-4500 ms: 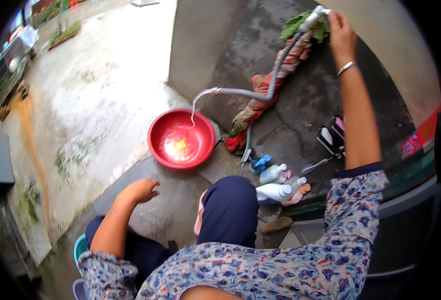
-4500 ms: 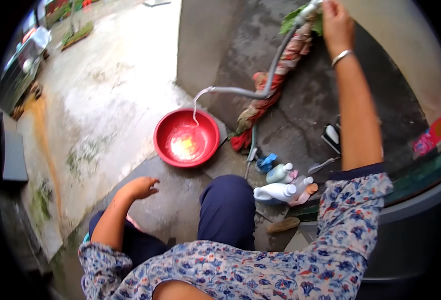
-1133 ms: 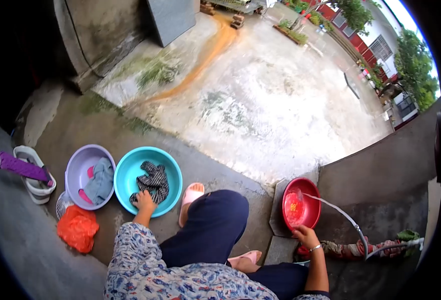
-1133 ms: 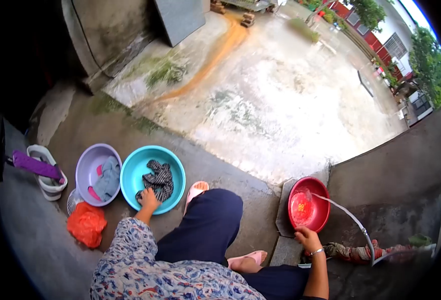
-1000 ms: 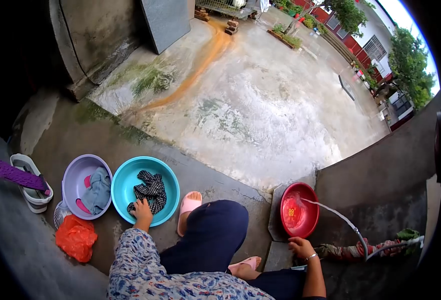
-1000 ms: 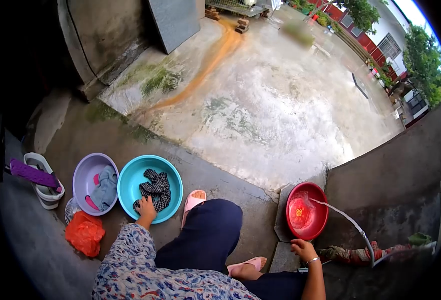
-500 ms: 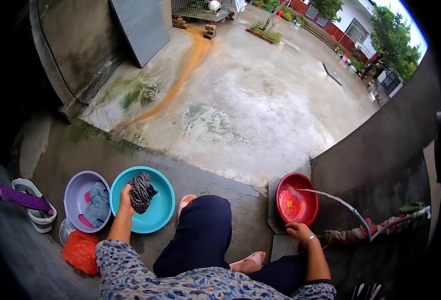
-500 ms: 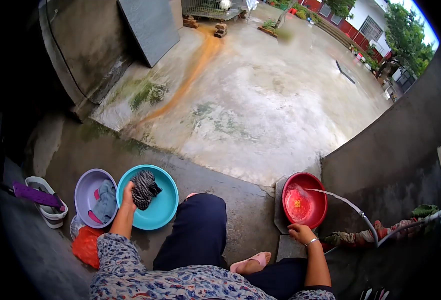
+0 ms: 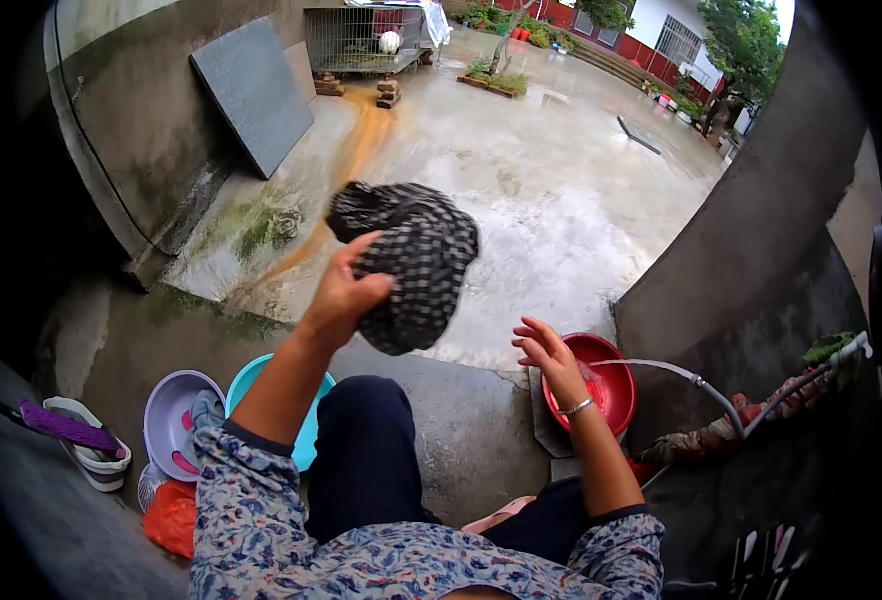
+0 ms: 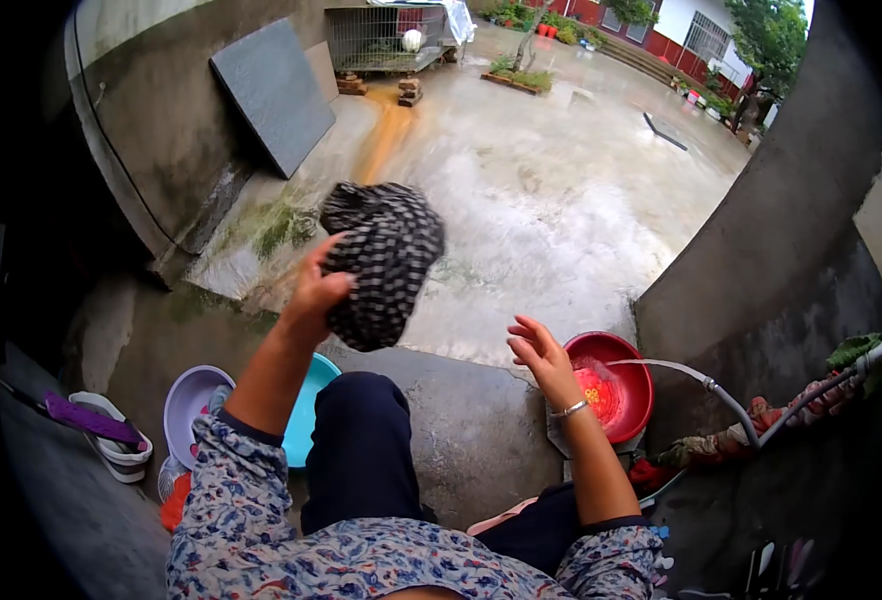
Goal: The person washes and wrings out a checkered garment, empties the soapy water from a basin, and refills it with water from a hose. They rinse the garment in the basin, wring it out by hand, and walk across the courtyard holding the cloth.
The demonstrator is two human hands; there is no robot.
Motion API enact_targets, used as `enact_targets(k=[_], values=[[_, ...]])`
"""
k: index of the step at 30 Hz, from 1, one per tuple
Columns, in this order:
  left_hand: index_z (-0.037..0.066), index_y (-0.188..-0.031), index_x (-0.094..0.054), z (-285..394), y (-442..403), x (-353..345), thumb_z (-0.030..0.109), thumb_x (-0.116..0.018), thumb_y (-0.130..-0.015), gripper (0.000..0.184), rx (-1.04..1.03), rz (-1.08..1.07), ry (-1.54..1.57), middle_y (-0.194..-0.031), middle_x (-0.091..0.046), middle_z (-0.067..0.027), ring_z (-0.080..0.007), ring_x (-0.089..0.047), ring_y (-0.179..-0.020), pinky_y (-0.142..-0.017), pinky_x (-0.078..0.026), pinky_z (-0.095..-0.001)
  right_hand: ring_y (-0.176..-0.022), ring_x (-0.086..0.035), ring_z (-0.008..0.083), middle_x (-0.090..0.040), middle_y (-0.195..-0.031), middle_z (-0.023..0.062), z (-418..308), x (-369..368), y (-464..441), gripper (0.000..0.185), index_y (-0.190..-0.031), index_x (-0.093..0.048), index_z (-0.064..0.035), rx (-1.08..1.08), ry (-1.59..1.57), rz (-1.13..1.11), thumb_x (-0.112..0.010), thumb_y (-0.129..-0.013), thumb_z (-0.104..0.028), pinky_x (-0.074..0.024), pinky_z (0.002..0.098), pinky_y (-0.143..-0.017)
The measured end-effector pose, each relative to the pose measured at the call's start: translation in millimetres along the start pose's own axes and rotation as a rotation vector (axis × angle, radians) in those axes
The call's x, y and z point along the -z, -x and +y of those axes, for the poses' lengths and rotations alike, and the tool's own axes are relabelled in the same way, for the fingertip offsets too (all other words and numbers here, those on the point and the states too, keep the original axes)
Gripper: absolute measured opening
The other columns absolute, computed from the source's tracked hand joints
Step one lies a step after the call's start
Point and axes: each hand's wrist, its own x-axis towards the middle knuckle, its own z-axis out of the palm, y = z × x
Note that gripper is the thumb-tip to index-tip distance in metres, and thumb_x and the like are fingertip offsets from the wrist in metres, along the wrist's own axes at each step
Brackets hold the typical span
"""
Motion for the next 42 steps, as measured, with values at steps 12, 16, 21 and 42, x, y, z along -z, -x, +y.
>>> enact_targets(k=[12,16,21,42], values=[[0.001,-0.106,-0.065,-144.8,-9.7,-79.4,0.024,-0.069,-0.074,0.039,0.108,-0.659,-0.771,-0.093,-0.068,-0.0145,-0.0203,-0.065,-0.086,-0.075,-0.051,-0.0303,-0.075,-0.066,0.0223,-0.066,-0.090,0.0144,-5.4,19.9,3.7,0.028,-0.103,-0.059,0.0008,-0.233,-0.948,0.239,-0.062,-0.081,-0.017,-0.0564,0.0348,-0.070],[0.002,-0.137,-0.039,-149.4,-31.5,-72.8,0.039,-0.070,-0.078,0.076,0.484,-0.669,-0.091,-0.135,-0.048,-0.0126,-0.0205,-0.047,-0.122,-0.102,-0.036,-0.0350,-0.070,-0.065,0.0213,-0.067,-0.081,0.0147,-34.9,36.8,11.7,0.032,-0.096,-0.061,0.0040,0.028,-0.908,0.173,-0.059,-0.079,-0.023,-0.0553,0.0322,-0.068],[0.006,-0.132,-0.046,-185.9,-52.7,-90.3,0.064,-0.042,-0.088,0.073,0.567,-0.634,0.064,-0.132,-0.051,-0.0076,-0.0195,-0.046,-0.123,-0.103,-0.034,-0.0379,-0.068,-0.064,0.0187,-0.067,-0.085,0.0114,-34.1,37.6,5.6,0.031,-0.100,-0.062,-0.0003,-0.063,-0.883,0.070,-0.058,-0.080,-0.024,-0.0547,0.0309,-0.063],[0.005,-0.115,-0.057,-195.0,-60.1,-129.0,0.047,-0.044,-0.091,0.051,0.592,-0.277,0.503,-0.110,-0.063,-0.0080,-0.0177,-0.061,-0.099,-0.091,-0.048,-0.0328,-0.107,-0.047,0.0375,-0.051,-0.115,0.0208,-29.6,4.1,-5.0,0.045,-0.102,-0.058,0.0043,0.519,0.948,0.693,-0.070,-0.076,-0.030,-0.0351,0.0455,-0.096]])
